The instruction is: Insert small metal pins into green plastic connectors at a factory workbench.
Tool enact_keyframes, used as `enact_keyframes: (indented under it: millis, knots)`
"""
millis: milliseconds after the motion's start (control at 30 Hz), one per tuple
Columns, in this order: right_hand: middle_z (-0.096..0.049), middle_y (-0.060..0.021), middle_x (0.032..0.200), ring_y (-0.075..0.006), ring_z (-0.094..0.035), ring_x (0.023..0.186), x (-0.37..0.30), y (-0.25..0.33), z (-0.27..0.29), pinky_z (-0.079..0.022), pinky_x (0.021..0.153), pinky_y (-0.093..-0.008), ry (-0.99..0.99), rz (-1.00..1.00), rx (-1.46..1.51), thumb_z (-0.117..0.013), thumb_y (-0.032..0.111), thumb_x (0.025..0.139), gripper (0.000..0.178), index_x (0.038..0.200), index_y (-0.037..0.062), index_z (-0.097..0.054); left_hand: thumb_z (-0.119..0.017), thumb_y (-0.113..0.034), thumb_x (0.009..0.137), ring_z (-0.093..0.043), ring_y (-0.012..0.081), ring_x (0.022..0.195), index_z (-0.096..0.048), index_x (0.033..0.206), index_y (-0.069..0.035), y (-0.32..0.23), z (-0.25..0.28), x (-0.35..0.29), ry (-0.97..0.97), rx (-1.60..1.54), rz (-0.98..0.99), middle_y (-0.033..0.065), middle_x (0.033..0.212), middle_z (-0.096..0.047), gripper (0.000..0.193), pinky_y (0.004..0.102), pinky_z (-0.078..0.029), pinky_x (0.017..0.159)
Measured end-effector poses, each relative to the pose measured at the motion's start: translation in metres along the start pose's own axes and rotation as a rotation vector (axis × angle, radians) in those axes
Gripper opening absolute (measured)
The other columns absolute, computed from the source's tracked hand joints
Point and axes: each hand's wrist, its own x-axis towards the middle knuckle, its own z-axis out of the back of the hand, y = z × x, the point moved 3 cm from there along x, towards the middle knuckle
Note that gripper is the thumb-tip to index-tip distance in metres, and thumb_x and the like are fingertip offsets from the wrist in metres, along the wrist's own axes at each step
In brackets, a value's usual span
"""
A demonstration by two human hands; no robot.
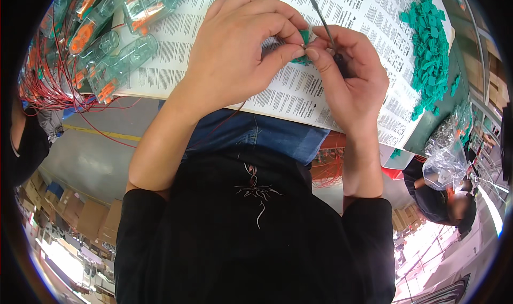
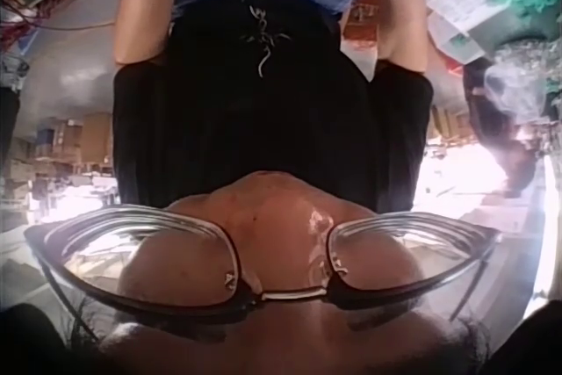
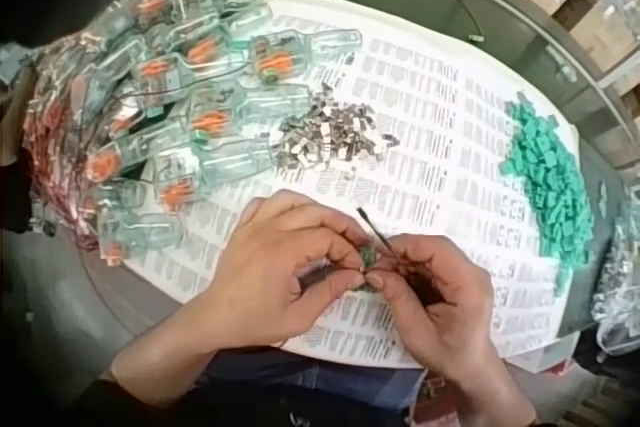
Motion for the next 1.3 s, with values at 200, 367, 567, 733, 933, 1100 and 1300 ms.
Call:
enact_keyframes:
  millis: [200,367,567,733,933,1100,1300]
  knots:
    - [-0.075,-0.0077,0.092,-0.0123,-0.068,0.077,0.004,-0.006,0.002,-0.055,0.070,-0.0256,0.043,0.110,-0.057,-0.076,0.002,0.090,0.013,0.102,-0.0005,-0.073,-0.082,-0.018,0.081,-0.062,0.0232,0.108,-0.073,0.086,-0.011,0.001,-0.001,-0.001,0.010,0.052,0.010,-0.0025,0.110,-0.074,0.013,0.0384,-0.043,0.097]
    - [-0.075,-0.0073,0.091,-0.0105,-0.068,0.076,0.003,-0.008,0.001,-0.055,0.070,-0.0254,0.022,0.061,-0.019,-0.077,0.003,0.091,0.013,0.102,-0.0006,-0.073,-0.083,-0.017,0.079,-0.062,0.0240,0.109,-0.073,0.086,-0.011,-0.002,-0.001,-0.001,-0.022,0.051,-0.014,-0.0015,0.112,-0.074,0.014,0.0387,-0.044,0.098]
    - [-0.075,-0.0071,0.091,-0.0108,-0.068,0.076,0.003,-0.005,0.001,-0.055,0.070,-0.0257,0.050,0.026,-0.028,-0.077,0.003,0.090,0.013,0.103,-0.0004,-0.073,-0.081,-0.013,0.077,-0.061,0.0245,0.110,-0.073,0.084,-0.011,-0.004,0.001,-0.002,-0.037,0.043,-0.016,0.0004,0.114,-0.074,0.011,0.0386,-0.044,0.098]
    - [-0.075,-0.0072,0.093,-0.0127,-0.069,0.077,0.006,-0.005,0.000,-0.055,0.071,-0.0258,0.083,0.076,-0.022,-0.075,0.001,0.091,0.013,0.104,0.0003,-0.073,-0.078,-0.010,0.076,-0.062,0.0245,0.110,-0.072,0.082,-0.010,0.000,0.001,-0.001,-0.025,0.000,-0.038,0.0023,0.118,-0.075,0.009,0.0386,-0.045,0.098]
    - [-0.074,-0.0073,0.095,-0.0154,-0.070,0.081,0.010,0.004,0.002,-0.055,0.074,-0.0260,0.159,0.123,-0.078,-0.073,-0.001,0.091,0.014,0.105,0.0012,-0.073,-0.078,-0.009,0.075,-0.064,0.0239,0.108,-0.071,0.080,-0.009,0.000,0.002,0.000,-0.012,-0.018,-0.025,0.0034,0.120,-0.075,0.009,0.0380,-0.046,0.097]
    - [-0.074,-0.0064,0.096,-0.0132,-0.070,0.088,0.010,0.004,0.002,-0.056,0.078,-0.0254,0.182,0.072,-0.076,-0.073,-0.001,0.092,0.015,0.107,0.0000,-0.071,-0.078,-0.007,0.075,-0.065,0.0236,0.108,-0.073,0.084,-0.010,0.005,-0.004,-0.005,-0.153,0.009,0.018,0.0035,0.120,-0.075,0.011,0.0368,-0.050,0.092]
    - [-0.072,-0.0054,0.098,-0.0105,-0.068,0.093,0.009,0.001,0.004,-0.055,0.082,-0.0246,0.141,-0.064,0.097,-0.074,0.000,0.093,0.020,0.109,-0.0021,-0.064,-0.081,-0.008,0.070,-0.067,0.0234,0.101,-0.076,0.092,-0.013,0.000,-0.005,-0.007,-0.236,0.073,-0.111,0.0018,0.115,-0.074,0.023,0.0360,-0.053,0.086]
